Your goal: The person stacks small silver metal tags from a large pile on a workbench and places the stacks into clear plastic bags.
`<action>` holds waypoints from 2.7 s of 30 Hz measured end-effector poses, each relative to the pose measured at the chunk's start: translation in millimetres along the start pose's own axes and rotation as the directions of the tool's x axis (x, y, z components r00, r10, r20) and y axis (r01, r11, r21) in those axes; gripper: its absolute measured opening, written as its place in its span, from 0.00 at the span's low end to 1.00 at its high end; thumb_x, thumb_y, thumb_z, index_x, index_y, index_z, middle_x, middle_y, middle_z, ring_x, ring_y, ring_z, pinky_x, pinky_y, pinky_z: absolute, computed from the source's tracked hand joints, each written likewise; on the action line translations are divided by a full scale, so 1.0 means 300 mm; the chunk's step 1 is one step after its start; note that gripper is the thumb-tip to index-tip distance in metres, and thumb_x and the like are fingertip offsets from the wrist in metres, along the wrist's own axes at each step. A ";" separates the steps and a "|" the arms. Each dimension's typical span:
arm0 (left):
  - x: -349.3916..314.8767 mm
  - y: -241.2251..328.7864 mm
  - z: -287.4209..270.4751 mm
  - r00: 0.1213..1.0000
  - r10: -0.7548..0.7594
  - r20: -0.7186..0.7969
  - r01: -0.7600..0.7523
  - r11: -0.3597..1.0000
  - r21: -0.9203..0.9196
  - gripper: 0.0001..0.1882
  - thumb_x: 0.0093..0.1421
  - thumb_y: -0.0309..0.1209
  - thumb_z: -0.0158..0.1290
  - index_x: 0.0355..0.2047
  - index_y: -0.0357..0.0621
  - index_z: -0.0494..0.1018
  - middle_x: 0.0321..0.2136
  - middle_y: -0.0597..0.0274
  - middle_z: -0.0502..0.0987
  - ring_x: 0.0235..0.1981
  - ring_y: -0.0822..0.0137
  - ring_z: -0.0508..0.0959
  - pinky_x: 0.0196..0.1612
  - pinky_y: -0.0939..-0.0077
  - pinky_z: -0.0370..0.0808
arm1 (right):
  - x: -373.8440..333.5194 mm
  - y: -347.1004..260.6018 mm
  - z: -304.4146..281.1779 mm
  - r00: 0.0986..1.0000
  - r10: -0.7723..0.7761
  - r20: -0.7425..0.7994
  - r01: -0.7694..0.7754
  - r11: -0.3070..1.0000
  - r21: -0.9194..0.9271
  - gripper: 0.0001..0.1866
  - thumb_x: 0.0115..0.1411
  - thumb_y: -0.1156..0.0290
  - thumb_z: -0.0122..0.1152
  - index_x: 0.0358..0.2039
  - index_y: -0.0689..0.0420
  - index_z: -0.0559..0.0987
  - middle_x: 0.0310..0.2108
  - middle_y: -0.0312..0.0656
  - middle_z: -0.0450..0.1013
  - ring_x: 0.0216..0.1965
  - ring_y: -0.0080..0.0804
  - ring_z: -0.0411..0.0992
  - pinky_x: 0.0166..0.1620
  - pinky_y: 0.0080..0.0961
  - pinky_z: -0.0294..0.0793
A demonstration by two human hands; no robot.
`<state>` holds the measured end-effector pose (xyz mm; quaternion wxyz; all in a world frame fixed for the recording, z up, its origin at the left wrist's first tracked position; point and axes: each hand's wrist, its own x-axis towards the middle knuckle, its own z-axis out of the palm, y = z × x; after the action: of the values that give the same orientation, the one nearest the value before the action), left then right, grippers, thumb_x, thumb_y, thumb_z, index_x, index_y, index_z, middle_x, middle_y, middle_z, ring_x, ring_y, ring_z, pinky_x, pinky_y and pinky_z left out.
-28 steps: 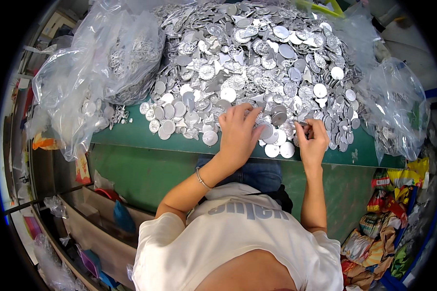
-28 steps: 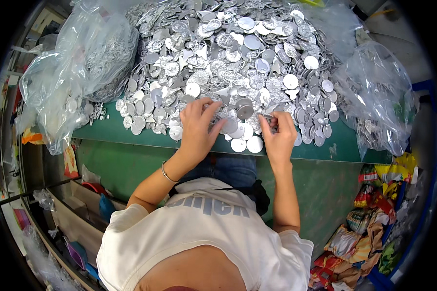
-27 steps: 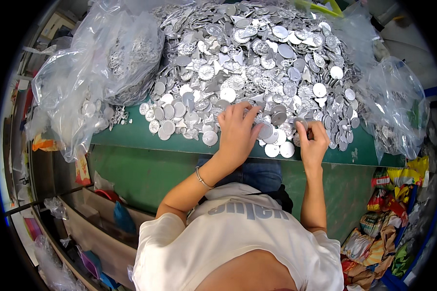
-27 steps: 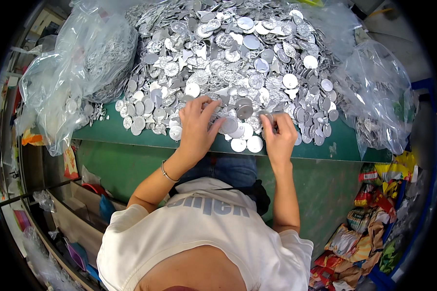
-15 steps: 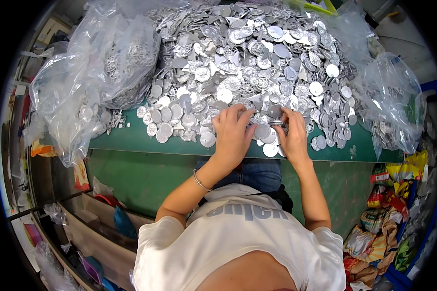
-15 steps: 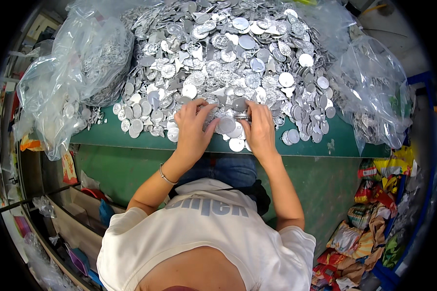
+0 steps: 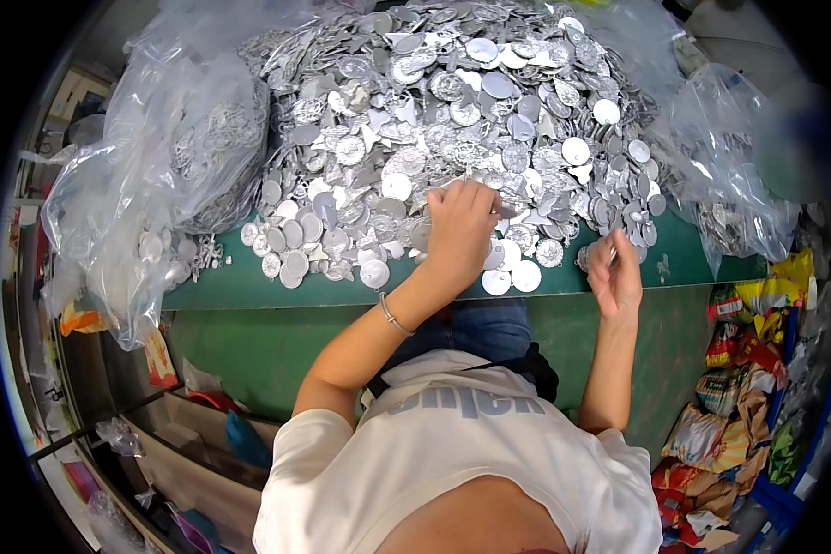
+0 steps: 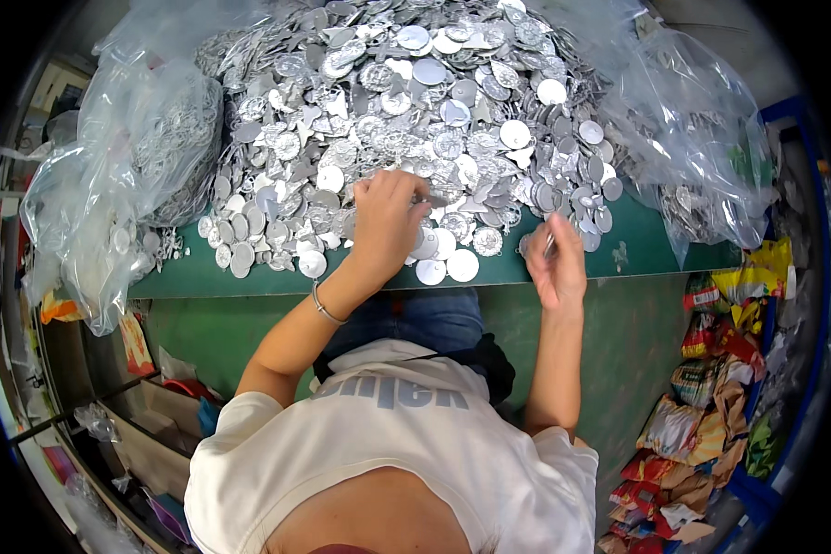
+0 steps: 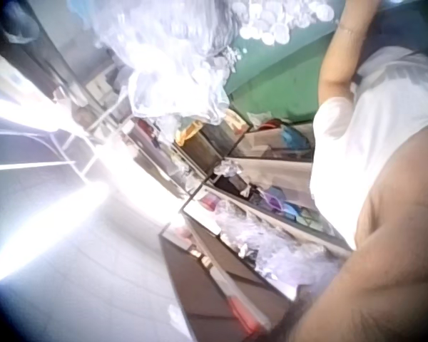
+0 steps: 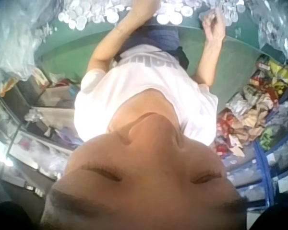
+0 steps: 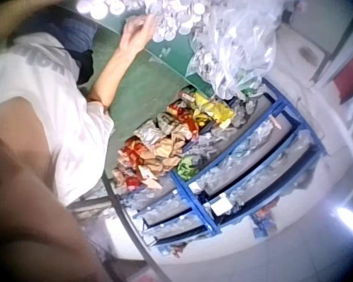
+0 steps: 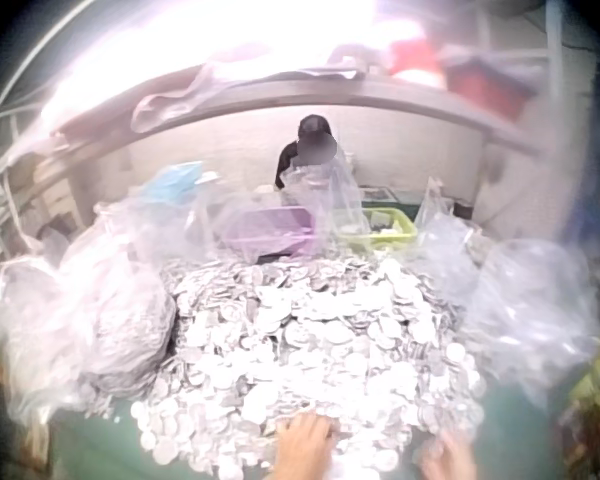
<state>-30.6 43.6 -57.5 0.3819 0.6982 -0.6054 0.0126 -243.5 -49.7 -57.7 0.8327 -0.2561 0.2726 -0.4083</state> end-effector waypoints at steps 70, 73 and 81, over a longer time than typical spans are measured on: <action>-0.008 0.137 0.021 0.881 -0.125 0.457 0.032 0.978 0.205 0.19 0.45 0.38 0.58 0.32 0.37 0.69 0.33 0.52 0.67 0.20 0.53 0.74 0.20 0.64 0.71 | -0.050 0.024 -0.004 0.822 -0.427 0.378 0.240 -0.341 -0.909 0.12 0.45 0.70 0.64 0.30 0.62 0.75 0.26 0.40 0.67 0.25 0.38 0.69 0.25 0.30 0.68; -0.006 0.139 0.034 0.888 -0.114 0.445 0.023 0.979 0.204 0.17 0.46 0.37 0.58 0.30 0.38 0.68 0.32 0.52 0.67 0.19 0.53 0.74 0.20 0.64 0.71 | -0.024 0.035 -0.040 0.737 -0.526 0.424 0.316 -0.287 -0.904 0.07 0.46 0.75 0.62 0.27 0.62 0.76 0.25 0.41 0.68 0.24 0.36 0.69 0.25 0.28 0.68; -0.003 0.129 0.045 0.928 -0.121 0.351 0.093 0.991 0.097 0.16 0.46 0.33 0.57 0.29 0.41 0.63 0.29 0.55 0.67 0.19 0.54 0.73 0.20 0.62 0.69 | 0.007 -0.007 -0.137 0.747 -0.643 -0.170 0.430 0.662 -0.613 0.07 0.56 0.73 0.52 0.24 0.63 0.71 0.24 0.38 0.68 0.21 0.23 0.62 0.24 0.17 0.60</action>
<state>-69.8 37.9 -47.5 0.2382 0.7354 -0.6245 -0.1111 -270.8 -60.9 -86.3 0.4962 -0.4661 0.4382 -0.5869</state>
